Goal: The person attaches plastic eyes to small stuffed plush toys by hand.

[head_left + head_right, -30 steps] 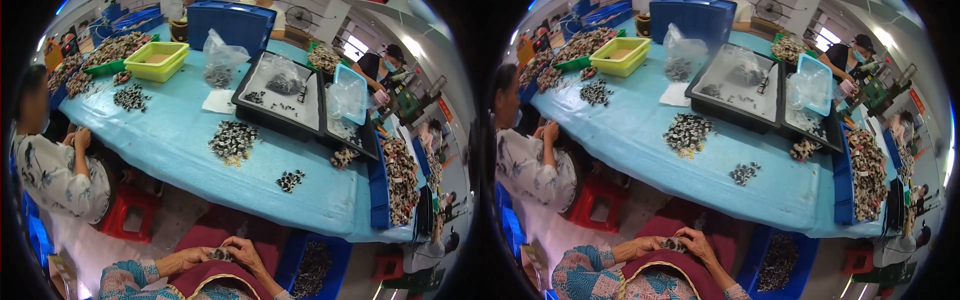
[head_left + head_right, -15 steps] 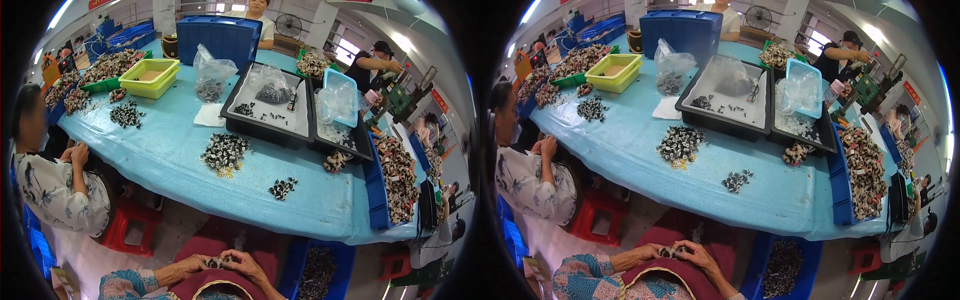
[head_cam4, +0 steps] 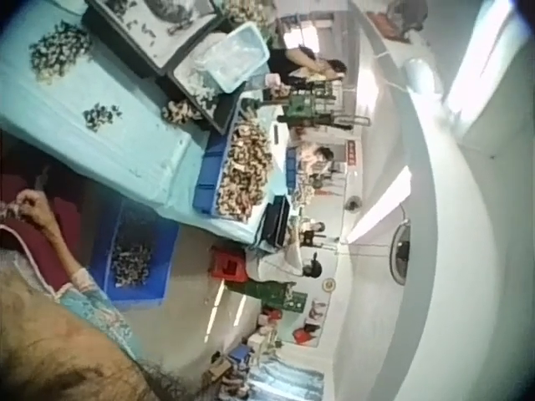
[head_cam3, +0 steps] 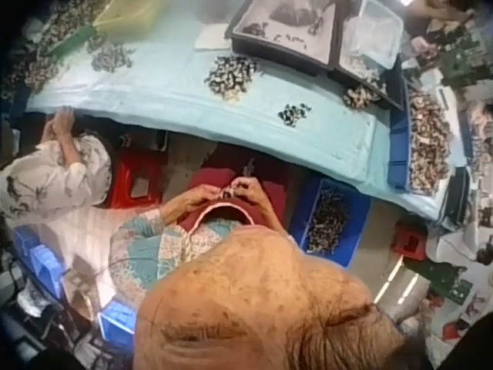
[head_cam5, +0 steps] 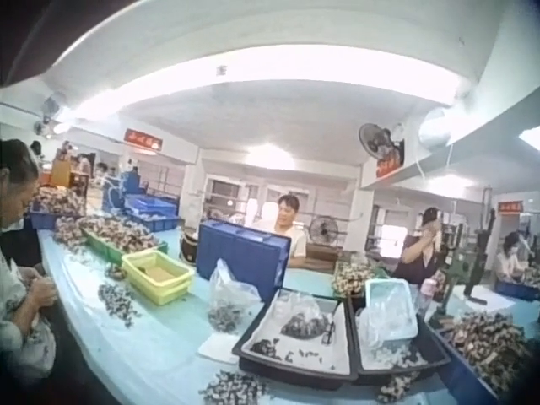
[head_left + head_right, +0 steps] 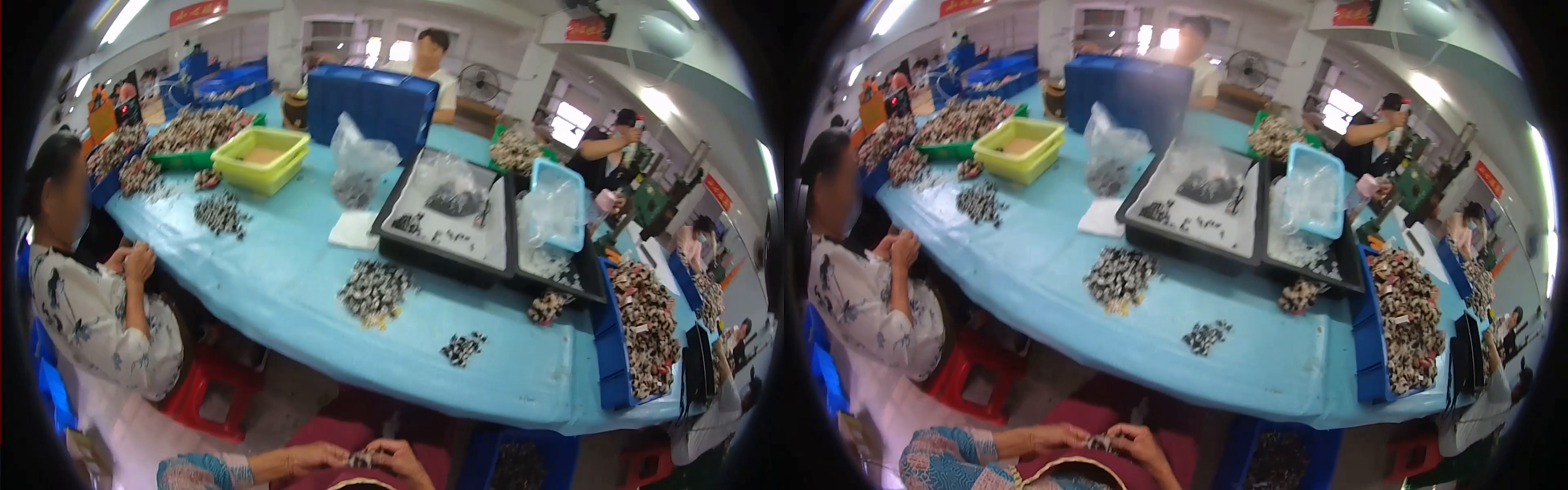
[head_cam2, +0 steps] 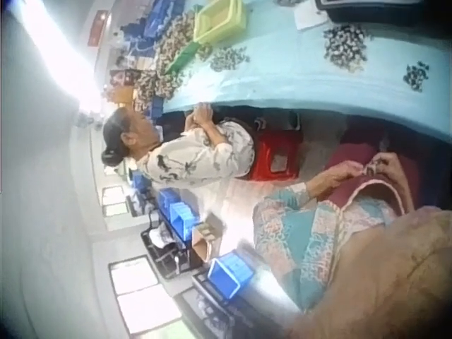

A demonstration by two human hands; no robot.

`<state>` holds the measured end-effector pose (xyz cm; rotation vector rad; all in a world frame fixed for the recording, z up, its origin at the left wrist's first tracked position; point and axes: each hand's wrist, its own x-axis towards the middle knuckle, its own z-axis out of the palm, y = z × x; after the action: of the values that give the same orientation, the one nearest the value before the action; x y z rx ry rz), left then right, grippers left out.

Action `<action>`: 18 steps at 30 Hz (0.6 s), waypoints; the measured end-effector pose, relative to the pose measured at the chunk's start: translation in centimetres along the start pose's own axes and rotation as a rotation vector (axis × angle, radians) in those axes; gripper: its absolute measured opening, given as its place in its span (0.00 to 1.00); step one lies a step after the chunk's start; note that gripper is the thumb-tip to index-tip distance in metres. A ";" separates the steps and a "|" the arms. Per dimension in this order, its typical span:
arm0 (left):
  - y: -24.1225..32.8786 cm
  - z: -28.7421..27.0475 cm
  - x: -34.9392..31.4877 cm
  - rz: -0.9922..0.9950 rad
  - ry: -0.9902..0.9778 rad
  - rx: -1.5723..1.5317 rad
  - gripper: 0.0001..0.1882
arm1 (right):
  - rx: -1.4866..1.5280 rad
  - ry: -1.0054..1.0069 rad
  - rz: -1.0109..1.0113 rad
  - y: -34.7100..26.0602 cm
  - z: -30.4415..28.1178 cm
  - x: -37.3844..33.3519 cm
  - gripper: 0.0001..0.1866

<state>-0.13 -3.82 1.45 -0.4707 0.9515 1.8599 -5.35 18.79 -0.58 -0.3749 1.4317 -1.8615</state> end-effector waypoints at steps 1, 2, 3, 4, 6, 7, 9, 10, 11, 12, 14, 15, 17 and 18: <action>0.6 0.2 0.1 0.058 -0.031 0.075 0.14 | 0.144 0.007 0.026 -1.1 0.2 0.0 0.06; 1.1 -0.1 0.0 0.126 -0.138 0.198 0.13 | 0.110 -0.023 -0.027 -2.3 0.4 -0.1 0.07; 2.7 1.4 -1.3 0.144 -0.179 0.204 0.17 | 0.158 0.050 0.043 -2.5 0.9 -0.6 0.08; 3.8 2.9 -2.6 0.219 -0.216 0.207 0.22 | 0.190 0.078 0.011 -3.9 1.8 -1.2 0.08; 4.6 5.1 -4.0 0.174 -0.107 0.373 0.23 | 0.131 0.176 0.066 -3.5 3.1 -2.3 0.08; 3.8 3.2 -2.1 0.197 0.008 0.319 0.22 | 0.120 0.201 0.066 -2.6 2.9 -1.3 0.08; 1.4 1.0 0.2 0.206 0.124 -0.023 0.21 | 0.211 0.214 0.047 0.2 3.0 -1.0 0.10; 2.5 2.1 0.4 0.162 0.163 -0.149 0.21 | 0.294 0.254 0.061 1.0 2.7 -0.8 0.11; 3.9 3.0 0.9 0.176 0.213 -0.014 0.21 | 0.199 0.253 -0.009 0.6 2.0 -0.7 0.13; 4.3 3.6 1.3 0.172 0.264 0.108 0.20 | 0.117 0.259 -0.046 0.3 1.7 -1.0 0.14; 5.2 4.8 1.9 0.288 0.303 0.500 0.19 | 0.077 0.232 -0.008 0.8 0.7 -1.6 0.16; 6.1 5.8 2.0 0.392 0.236 0.565 0.19 | 0.109 0.216 -0.061 0.8 0.2 -1.6 0.15; 6.6 7.9 0.4 0.365 0.157 0.564 0.19 | 0.251 0.272 -0.105 -1.5 2.3 -3.4 0.11; 7.0 8.7 0.1 0.290 0.154 0.520 0.18 | 0.319 0.324 -0.125 -3.8 3.0 -3.8 0.08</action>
<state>-5.65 1.34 9.66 -0.1621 1.6192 1.7469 -2.34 19.71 4.73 -0.0041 1.3039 -2.2899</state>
